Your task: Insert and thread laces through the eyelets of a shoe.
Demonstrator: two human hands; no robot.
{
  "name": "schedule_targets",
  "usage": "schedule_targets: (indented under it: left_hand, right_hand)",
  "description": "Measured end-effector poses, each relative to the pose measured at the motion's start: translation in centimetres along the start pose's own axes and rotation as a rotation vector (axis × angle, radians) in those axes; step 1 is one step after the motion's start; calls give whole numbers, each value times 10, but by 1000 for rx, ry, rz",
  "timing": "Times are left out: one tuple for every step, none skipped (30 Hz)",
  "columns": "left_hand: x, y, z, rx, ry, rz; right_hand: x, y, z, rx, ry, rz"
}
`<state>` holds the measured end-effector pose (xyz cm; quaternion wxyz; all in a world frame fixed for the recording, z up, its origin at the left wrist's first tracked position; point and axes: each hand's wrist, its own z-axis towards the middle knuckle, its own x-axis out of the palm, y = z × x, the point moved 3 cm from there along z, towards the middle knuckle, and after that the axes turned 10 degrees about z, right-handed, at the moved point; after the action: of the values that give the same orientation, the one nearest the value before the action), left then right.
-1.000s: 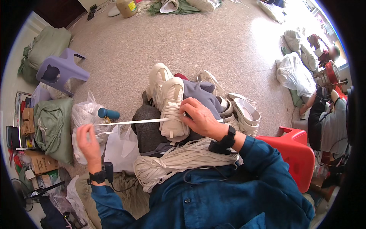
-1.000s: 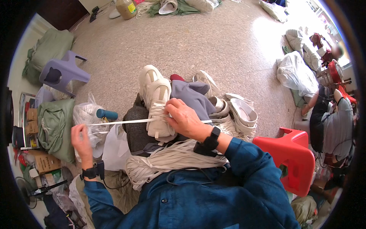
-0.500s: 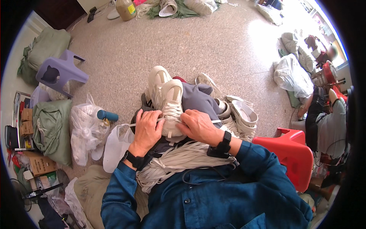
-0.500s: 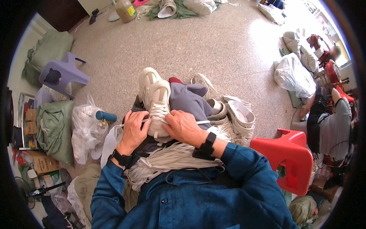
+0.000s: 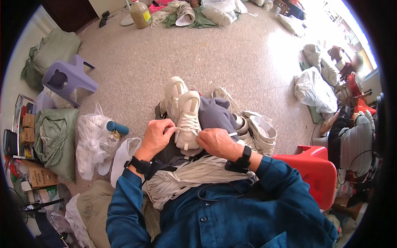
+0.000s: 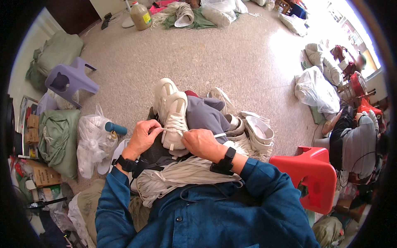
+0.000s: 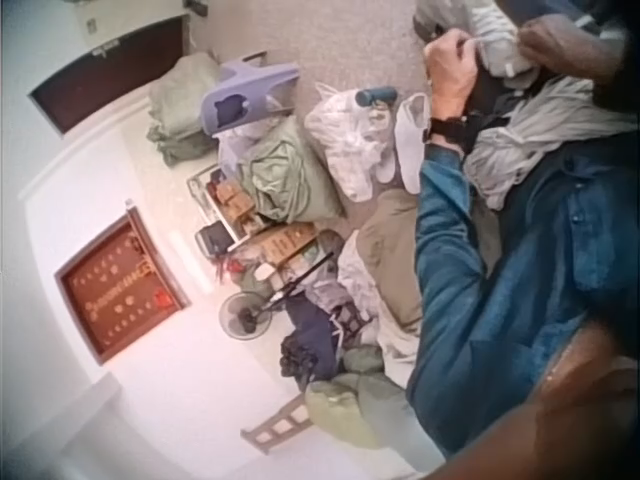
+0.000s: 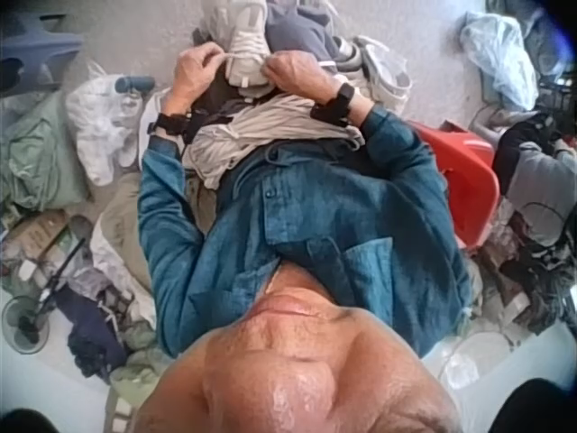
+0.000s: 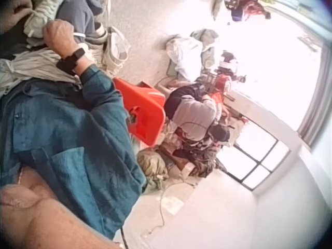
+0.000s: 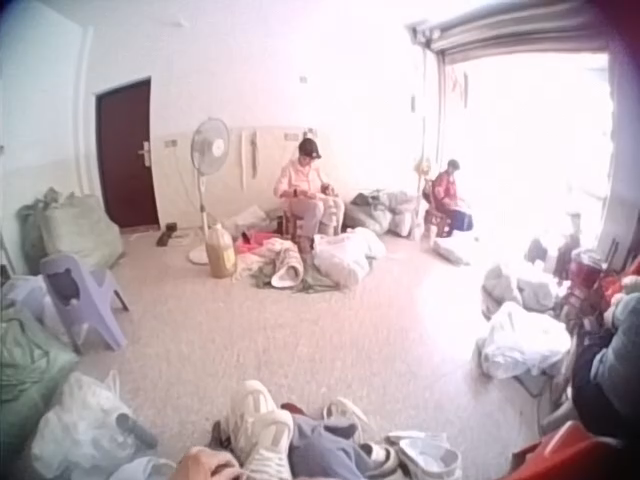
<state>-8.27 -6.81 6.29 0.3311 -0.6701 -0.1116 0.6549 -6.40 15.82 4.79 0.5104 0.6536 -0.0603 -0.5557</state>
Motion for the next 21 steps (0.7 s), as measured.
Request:
schedule_targets:
  left_hand:
    - [-3, 2, 0, 1, -2, -2]
    - [-7, 3, 0, 4, -21, 13]
    - [-11, 6, -1, 7, -40, 27]
    - [-15, 21, -7, -11, -60, 45]
    - [-21, 33, -11, -12, -61, 41]
    - [-30, 46, -14, -31, -75, 48]
    - [-39, 62, -20, -54, -91, 56]
    - [-49, 81, -29, -81, -99, 105]
    - [-57, 102, -42, -113, -106, 158]
    - [-64, 123, -53, -139, -95, 212]
    - [-71, 143, -65, -168, -85, 270]
    - [-78, 162, -75, -168, -87, 264]
    - [-86, 181, -89, -217, -85, 304]
    - [-94, 199, -101, -266, -82, 341]
    - [-103, 211, -114, -275, -128, 394]
    - [-113, 223, -126, -287, -176, 445]
    - [-125, 240, -140, -319, -199, 465]
    - [-136, 256, -153, -351, -222, 484]
    - [-145, 266, -163, -363, -225, 481]
    - [-154, 272, -170, -392, -234, 567]
    - [-163, 278, -176, -421, -244, 653]
  right_hand:
    - [-3, -3, -2, -1, 1, -3]
    - [-8, -8, -4, 1, 16, 46]
    - [-15, -13, -6, 4, 33, 95]
    - [-25, -12, -6, 21, 64, 202]
    - [-39, -14, -12, 104, 77, 317]
    - [-54, -19, -19, 256, 64, 516]
    - [-67, -23, -26, 408, 53, 715]
    - [-86, -15, -30, 392, -36, 938]
    - [-99, -12, -34, 373, -123, 1165]
    - [-111, -16, -41, 328, -208, 1335]
    - [-121, -23, -48, 279, -293, 1505]
    - [-134, -34, -58, 208, -362, 1605]
    - [-144, -50, -70, 133, -427, 1708]
    - [-156, -65, -84, 115, -452, 1807]
    - [-167, -80, -99, 98, -475, 1908]
    - [-177, -92, -113, 96, -548, 1933]
    - [-185, -104, -128, 92, -618, 1958]
    - [-193, -116, -142, 106, -688, 1958]
    - [-199, -131, -158, 120, -761, 1955]
    - [-206, -146, -177, 154, -860, 1903]
    - [-213, -158, -194, 160, -852, 1897]
